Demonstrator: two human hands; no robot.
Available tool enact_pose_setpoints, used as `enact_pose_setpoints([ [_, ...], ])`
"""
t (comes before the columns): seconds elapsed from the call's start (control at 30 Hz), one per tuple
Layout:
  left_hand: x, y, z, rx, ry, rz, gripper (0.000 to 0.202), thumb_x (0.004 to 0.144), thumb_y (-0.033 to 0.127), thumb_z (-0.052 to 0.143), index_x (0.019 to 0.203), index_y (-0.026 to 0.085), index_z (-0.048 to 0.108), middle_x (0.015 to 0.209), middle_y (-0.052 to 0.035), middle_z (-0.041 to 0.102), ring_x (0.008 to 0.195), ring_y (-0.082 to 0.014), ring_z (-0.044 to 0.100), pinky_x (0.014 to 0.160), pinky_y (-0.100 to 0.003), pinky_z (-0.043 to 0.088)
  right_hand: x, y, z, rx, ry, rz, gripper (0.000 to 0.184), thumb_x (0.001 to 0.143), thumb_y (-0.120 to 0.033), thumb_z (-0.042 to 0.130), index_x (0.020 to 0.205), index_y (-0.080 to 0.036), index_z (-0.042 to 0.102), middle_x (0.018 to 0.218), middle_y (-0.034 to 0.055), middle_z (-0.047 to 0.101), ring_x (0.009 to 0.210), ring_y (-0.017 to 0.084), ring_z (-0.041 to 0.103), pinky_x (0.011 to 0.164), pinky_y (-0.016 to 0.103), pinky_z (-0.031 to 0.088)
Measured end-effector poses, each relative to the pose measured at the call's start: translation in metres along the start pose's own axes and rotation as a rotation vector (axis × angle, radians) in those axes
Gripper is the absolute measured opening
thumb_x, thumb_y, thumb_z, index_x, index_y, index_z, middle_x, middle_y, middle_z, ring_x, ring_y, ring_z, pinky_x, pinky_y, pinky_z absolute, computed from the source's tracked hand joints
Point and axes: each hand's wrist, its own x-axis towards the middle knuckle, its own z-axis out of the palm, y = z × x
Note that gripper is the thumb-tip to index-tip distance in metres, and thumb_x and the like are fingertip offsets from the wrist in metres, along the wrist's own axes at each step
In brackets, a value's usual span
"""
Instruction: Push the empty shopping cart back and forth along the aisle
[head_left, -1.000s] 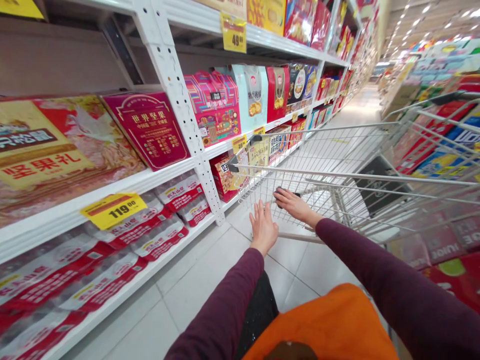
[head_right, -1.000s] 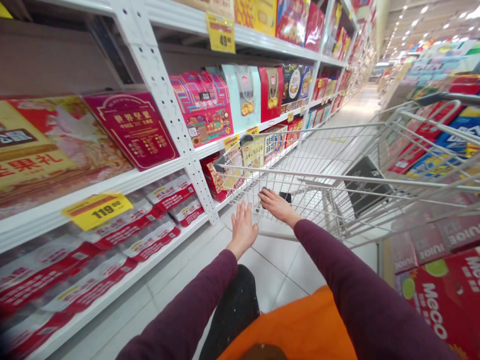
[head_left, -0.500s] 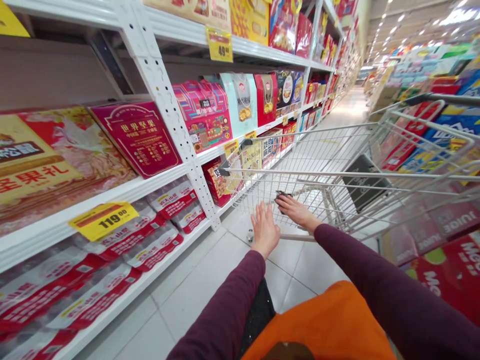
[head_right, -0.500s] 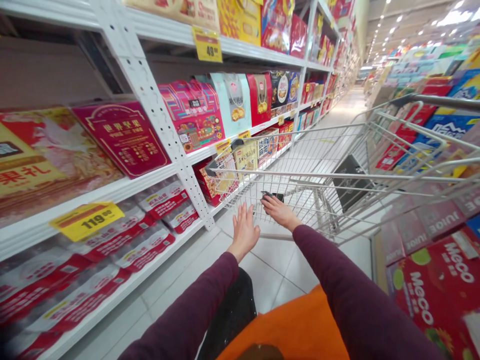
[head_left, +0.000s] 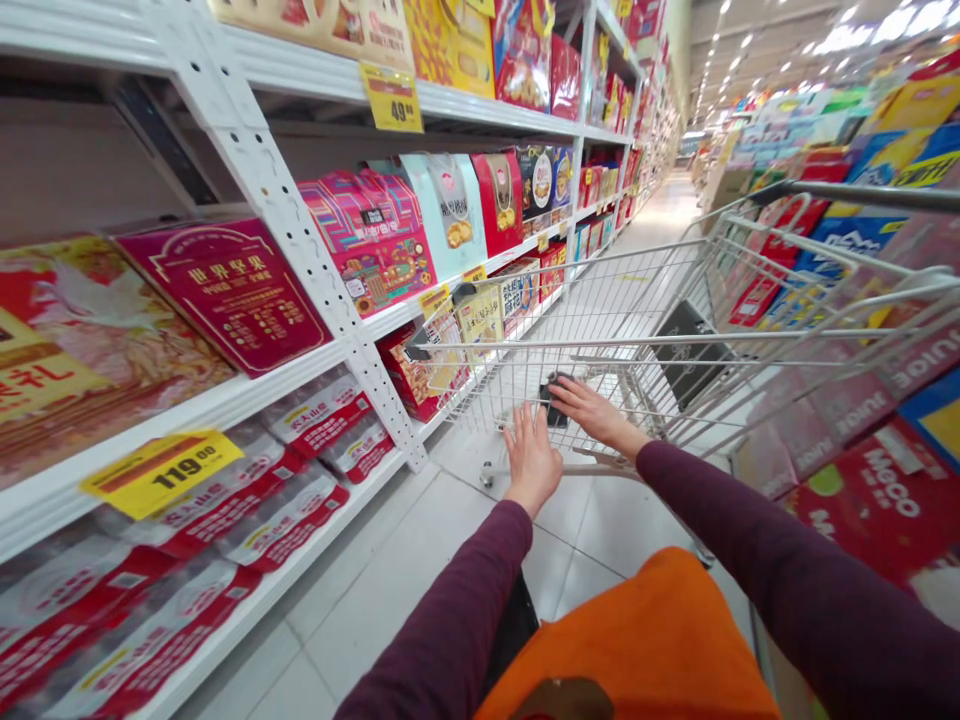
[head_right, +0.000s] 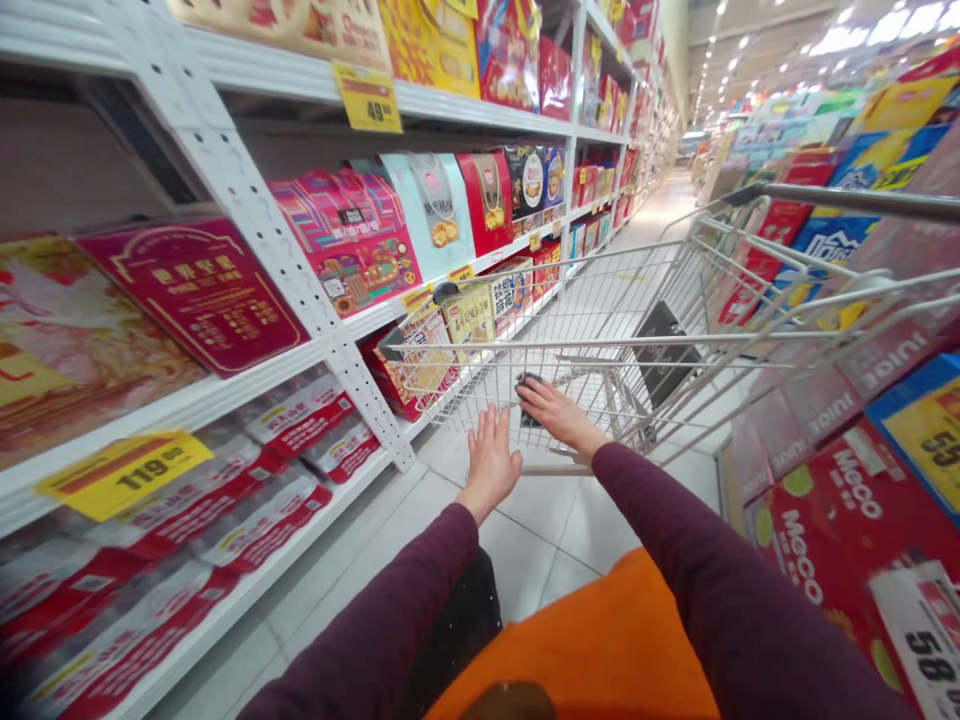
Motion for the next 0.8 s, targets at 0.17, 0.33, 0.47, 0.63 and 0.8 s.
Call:
enact_pose_setpoints([
  [0.17, -0.001, 0.005, 0.004, 0.008, -0.023, 0.013, 0.072, 0.073, 0.01, 0.049, 0.141, 0.013, 0.027, 0.153, -0.0155, 0.016, 0.142, -0.0277, 0.009, 0.113, -0.053, 0.014, -0.019, -0.005, 0.004, -0.013, -0.026, 0.003, 0.035, 0.085, -0.005, 0.044, 0.113, -0.015, 0.062, 0.13, 0.0123, 0.054, 0.13, 0.026, 0.039, 0.102, 0.049, 0.041],
  [0.33, 0.006, 0.019, 0.008, -0.014, -0.02, 0.04, 0.073, 0.072, 0.009, 0.05, 0.141, 0.016, 0.027, 0.154, -0.0139, 0.015, 0.142, -0.0278, 0.01, 0.113, -0.052, 0.014, -0.011, 0.027, -0.054, -0.064, 0.216, 0.12, 0.039, 0.091, -0.008, 0.037, 0.122, -0.021, 0.057, 0.136, 0.0078, 0.049, 0.136, 0.023, 0.029, 0.107, 0.05, 0.034],
  [0.47, 0.01, 0.033, 0.012, -0.011, -0.02, 0.087, 0.073, 0.071, 0.009, 0.05, 0.14, 0.014, 0.028, 0.154, -0.0143, 0.014, 0.142, -0.0276, 0.009, 0.113, -0.051, 0.014, -0.021, 0.034, -0.053, -0.077, 0.179, 0.114, 0.037, 0.091, -0.009, 0.039, 0.12, -0.02, 0.058, 0.135, 0.008, 0.05, 0.134, 0.023, 0.032, 0.107, 0.05, 0.034],
  [0.63, 0.007, 0.037, 0.018, 0.022, -0.022, 0.119, 0.073, 0.071, 0.009, 0.05, 0.14, 0.014, 0.028, 0.153, -0.0146, 0.017, 0.142, -0.0276, 0.011, 0.113, -0.051, 0.016, -0.054, 0.013, -0.001, -0.039, -0.021, 0.036, 0.032, 0.086, -0.007, 0.047, 0.113, -0.015, 0.062, 0.129, 0.0111, 0.055, 0.127, 0.025, 0.043, 0.102, 0.046, 0.042],
  [0.8, 0.007, 0.038, 0.019, 0.038, -0.03, 0.115, 0.073, 0.071, 0.009, 0.049, 0.14, 0.014, 0.027, 0.153, -0.0139, 0.016, 0.142, -0.0282, 0.01, 0.113, -0.051, 0.016, -0.055, 0.023, -0.025, -0.086, 0.113, 0.064, 0.032, 0.089, -0.008, 0.043, 0.114, -0.016, 0.062, 0.13, 0.0101, 0.055, 0.13, 0.025, 0.039, 0.103, 0.046, 0.041],
])
